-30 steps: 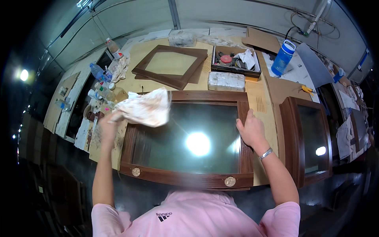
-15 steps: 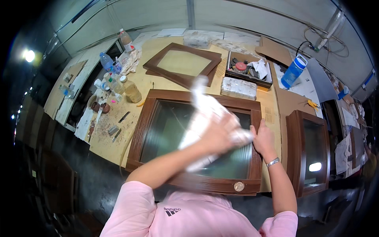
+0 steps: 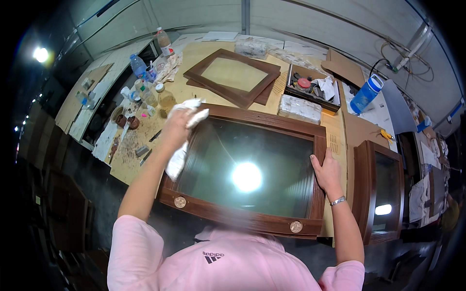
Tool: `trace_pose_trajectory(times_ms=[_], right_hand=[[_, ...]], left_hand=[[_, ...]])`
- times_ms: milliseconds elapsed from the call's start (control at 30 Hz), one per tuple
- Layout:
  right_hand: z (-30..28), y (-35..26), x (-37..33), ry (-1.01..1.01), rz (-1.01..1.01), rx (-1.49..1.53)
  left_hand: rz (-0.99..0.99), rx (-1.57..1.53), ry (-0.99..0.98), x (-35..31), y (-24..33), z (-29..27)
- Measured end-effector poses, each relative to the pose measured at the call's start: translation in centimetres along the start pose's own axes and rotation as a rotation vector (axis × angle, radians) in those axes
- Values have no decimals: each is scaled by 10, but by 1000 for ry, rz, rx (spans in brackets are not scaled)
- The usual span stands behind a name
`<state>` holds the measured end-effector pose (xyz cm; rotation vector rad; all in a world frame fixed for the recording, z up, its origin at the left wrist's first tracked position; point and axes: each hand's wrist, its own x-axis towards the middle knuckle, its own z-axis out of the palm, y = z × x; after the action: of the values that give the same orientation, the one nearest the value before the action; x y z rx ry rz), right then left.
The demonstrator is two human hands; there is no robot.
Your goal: The person wipes the glass pane and wood frame of a cabinet door using a cloth, then applies a liquid from a bottle to the cloth and continues wiping, and finally uses a small abrasive block to rub the corners of the wood frame.
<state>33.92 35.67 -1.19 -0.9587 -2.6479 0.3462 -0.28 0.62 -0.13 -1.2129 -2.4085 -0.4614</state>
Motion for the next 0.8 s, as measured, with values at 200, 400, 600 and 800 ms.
trace_pose_trajectory(times_ms=[200, 400, 600, 800], right_hand=[[-6, 6, -3, 49, 73, 146], [-3, 25, 14, 59, 124, 566], [-9, 55, 21, -194, 464, 1149], [-7, 53, 33, -197, 524, 1126]], left_hand=[[-618, -164, -121, 12, 8, -41], [-327, 39, -188, -41, 46, -25], [-218, 94, -214, -60, 80, -45], [-225, 56, -191, -63, 66, -43]])
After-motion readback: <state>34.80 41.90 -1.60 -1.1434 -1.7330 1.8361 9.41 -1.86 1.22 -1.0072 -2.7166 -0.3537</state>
